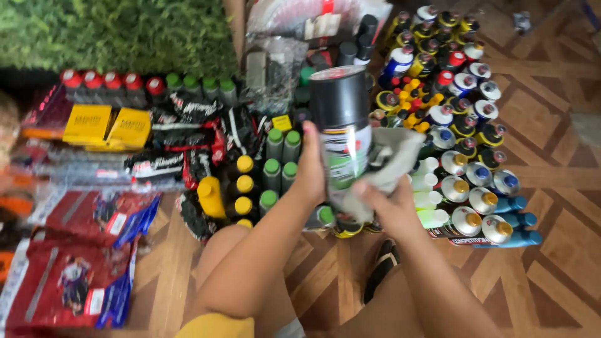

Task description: Cleaning and wiping down various spray paint cans and mechanical fluids in an inventory area.

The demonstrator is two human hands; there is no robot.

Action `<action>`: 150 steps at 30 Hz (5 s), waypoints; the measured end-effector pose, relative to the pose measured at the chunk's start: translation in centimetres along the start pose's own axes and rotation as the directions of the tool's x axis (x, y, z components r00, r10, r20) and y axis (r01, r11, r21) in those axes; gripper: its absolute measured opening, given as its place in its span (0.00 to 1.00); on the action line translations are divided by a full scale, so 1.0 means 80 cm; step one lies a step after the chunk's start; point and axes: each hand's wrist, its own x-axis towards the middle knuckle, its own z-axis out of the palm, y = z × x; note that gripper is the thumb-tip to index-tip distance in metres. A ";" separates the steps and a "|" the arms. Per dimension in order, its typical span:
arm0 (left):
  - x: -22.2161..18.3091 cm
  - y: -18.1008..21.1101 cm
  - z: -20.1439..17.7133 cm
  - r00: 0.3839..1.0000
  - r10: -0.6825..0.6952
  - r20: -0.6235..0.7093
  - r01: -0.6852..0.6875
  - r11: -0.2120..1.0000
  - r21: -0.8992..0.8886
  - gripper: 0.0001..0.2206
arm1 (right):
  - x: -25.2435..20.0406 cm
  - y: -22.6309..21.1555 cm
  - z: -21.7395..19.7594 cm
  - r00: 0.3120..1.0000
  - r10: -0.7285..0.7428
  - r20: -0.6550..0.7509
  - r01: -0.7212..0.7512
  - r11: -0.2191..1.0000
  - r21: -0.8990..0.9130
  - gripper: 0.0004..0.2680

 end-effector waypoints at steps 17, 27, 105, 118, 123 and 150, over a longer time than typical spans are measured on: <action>-0.036 -0.096 0.040 0.999 0.040 -0.016 -0.024 0.824 0.566 0.33 | 0.007 -0.001 -0.056 0.851 -0.285 -0.441 -0.011 0.830 -0.558 0.07; -0.005 -0.061 -0.003 0.992 -0.055 -0.110 0.030 0.977 -0.213 0.33 | -0.015 -0.063 0.049 0.932 -0.359 0.058 0.271 0.579 -0.769 0.34; -0.078 -0.011 0.030 0.962 -0.238 0.133 0.181 0.922 0.341 0.28 | 0.002 -0.036 0.006 0.853 -0.338 -0.397 0.289 0.940 -0.179 0.21; -0.055 0.011 -0.009 0.994 0.102 -0.032 -0.094 0.975 0.201 0.25 | -0.013 0.013 0.022 0.907 0.212 -0.364 -0.275 0.952 -0.131 0.32; -0.062 -0.018 0.002 0.996 -0.083 -0.009 0.084 0.986 0.147 0.21 | -0.009 -0.007 0.019 0.816 0.203 -0.541 -0.273 0.961 -0.050 0.29; -0.051 0.056 0.024 0.987 0.089 -0.135 -0.108 0.985 -0.134 0.24 | -0.022 -0.020 0.025 0.996 -0.059 0.074 0.051 0.994 0.102 0.41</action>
